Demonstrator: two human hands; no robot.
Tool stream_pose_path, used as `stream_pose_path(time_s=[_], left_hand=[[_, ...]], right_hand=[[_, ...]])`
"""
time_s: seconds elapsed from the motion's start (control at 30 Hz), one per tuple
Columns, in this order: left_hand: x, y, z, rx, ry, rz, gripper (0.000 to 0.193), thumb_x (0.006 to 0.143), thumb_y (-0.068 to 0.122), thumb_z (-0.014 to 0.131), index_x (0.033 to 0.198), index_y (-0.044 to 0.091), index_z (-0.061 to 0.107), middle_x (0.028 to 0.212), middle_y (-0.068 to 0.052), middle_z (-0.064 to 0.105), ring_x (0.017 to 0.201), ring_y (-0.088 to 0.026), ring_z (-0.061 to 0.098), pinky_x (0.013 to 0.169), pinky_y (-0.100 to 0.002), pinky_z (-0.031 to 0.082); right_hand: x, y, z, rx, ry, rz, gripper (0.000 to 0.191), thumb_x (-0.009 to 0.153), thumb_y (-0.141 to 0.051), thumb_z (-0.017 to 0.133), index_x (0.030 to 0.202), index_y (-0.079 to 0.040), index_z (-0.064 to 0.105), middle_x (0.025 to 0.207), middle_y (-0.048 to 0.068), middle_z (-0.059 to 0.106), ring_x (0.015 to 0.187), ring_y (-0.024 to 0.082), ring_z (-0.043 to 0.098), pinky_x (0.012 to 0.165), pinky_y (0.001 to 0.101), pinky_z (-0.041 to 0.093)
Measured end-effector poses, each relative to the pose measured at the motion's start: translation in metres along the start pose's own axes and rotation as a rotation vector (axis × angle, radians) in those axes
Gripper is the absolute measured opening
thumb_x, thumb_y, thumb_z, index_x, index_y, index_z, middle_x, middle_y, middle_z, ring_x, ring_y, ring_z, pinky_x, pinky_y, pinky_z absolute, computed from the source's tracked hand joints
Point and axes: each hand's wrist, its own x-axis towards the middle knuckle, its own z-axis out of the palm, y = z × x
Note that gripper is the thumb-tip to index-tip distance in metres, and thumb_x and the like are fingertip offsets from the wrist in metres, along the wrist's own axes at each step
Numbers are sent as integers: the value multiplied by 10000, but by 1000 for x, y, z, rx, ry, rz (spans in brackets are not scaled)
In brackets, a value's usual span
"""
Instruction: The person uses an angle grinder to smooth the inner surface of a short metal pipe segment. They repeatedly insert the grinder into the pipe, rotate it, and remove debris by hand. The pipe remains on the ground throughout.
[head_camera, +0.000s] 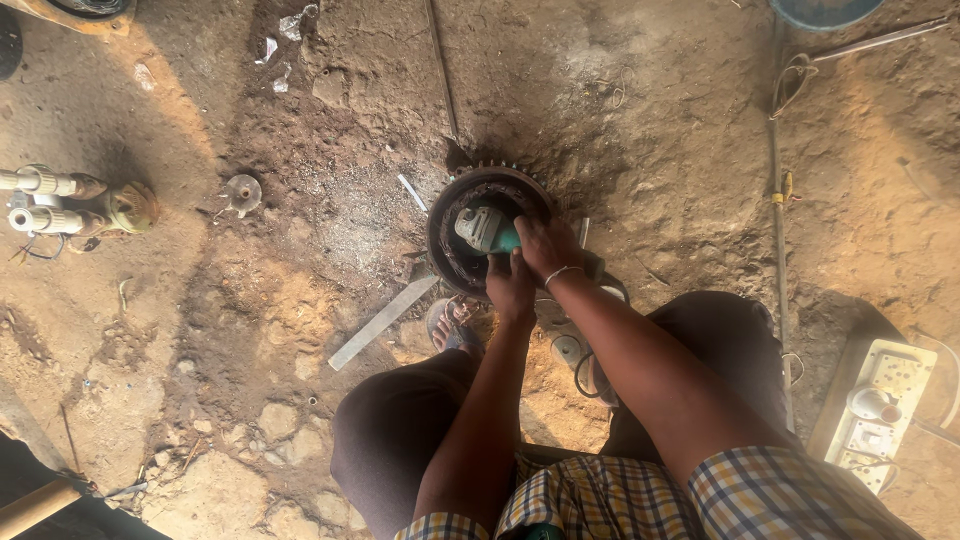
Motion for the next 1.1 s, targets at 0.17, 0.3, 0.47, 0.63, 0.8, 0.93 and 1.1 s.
stream_pose_path(time_s=[0.17, 0.3, 0.47, 0.63, 0.8, 0.93, 1.1], left_hand=[[0, 2, 0, 55, 2, -29, 467, 991, 267, 626, 1362, -14, 601, 1152, -189, 754, 980, -235, 718, 836, -360, 547], [0, 2, -1, -80, -47, -35, 512, 981, 263, 617, 1427, 29, 525, 1202, -147, 723, 1029, -196, 708, 852, -349, 554], [0, 4, -2, -7, -29, -31, 474, 998, 269, 619, 1396, 17, 577, 1165, -167, 751, 987, -226, 716, 831, -362, 551], [-2, 8, -3, 11, -22, -30, 491, 988, 266, 623, 1416, 33, 558, 1168, -170, 746, 988, -231, 712, 835, -361, 542], [-2, 6, -7, 57, -23, -3, 465, 998, 250, 617, 1404, 28, 575, 1173, -170, 748, 997, -239, 711, 849, -364, 531], [2, 0, -10, -32, -69, -18, 464, 999, 228, 606, 1418, 36, 557, 1178, -163, 741, 999, -221, 698, 856, -353, 532], [7, -5, -14, -4, -75, -8, 441, 1000, 210, 606, 1405, 35, 577, 1177, -159, 752, 991, -207, 697, 856, -330, 525]], right_hand=[[-2, -4, -8, -6, 50, -25, 225, 937, -226, 615, 1125, -107, 583, 1065, 151, 725, 933, 396, 690, 788, 517, 571], [-4, -8, -15, -34, -16, -34, 326, 843, -235, 661, 1112, -77, 567, 1064, 168, 712, 903, 382, 687, 784, 510, 561], [-3, -9, -19, -4, -7, -20, 303, 920, -238, 685, 1156, -92, 564, 1089, 155, 713, 937, 383, 686, 821, 506, 554], [-4, -9, -14, -8, 23, -9, 314, 901, -251, 701, 1136, -92, 566, 1082, 156, 714, 928, 386, 688, 812, 509, 559], [-4, -9, 2, -11, 114, -1, 302, 893, -256, 717, 1106, -103, 568, 1088, 146, 717, 912, 396, 688, 792, 508, 564], [-4, -10, 11, -6, 90, 27, 360, 865, -306, 744, 1103, -103, 566, 1060, 147, 712, 901, 411, 684, 757, 518, 566], [-9, -16, 11, 27, 138, 62, 360, 859, -309, 750, 1102, -118, 566, 1045, 126, 718, 913, 397, 689, 753, 529, 572]])
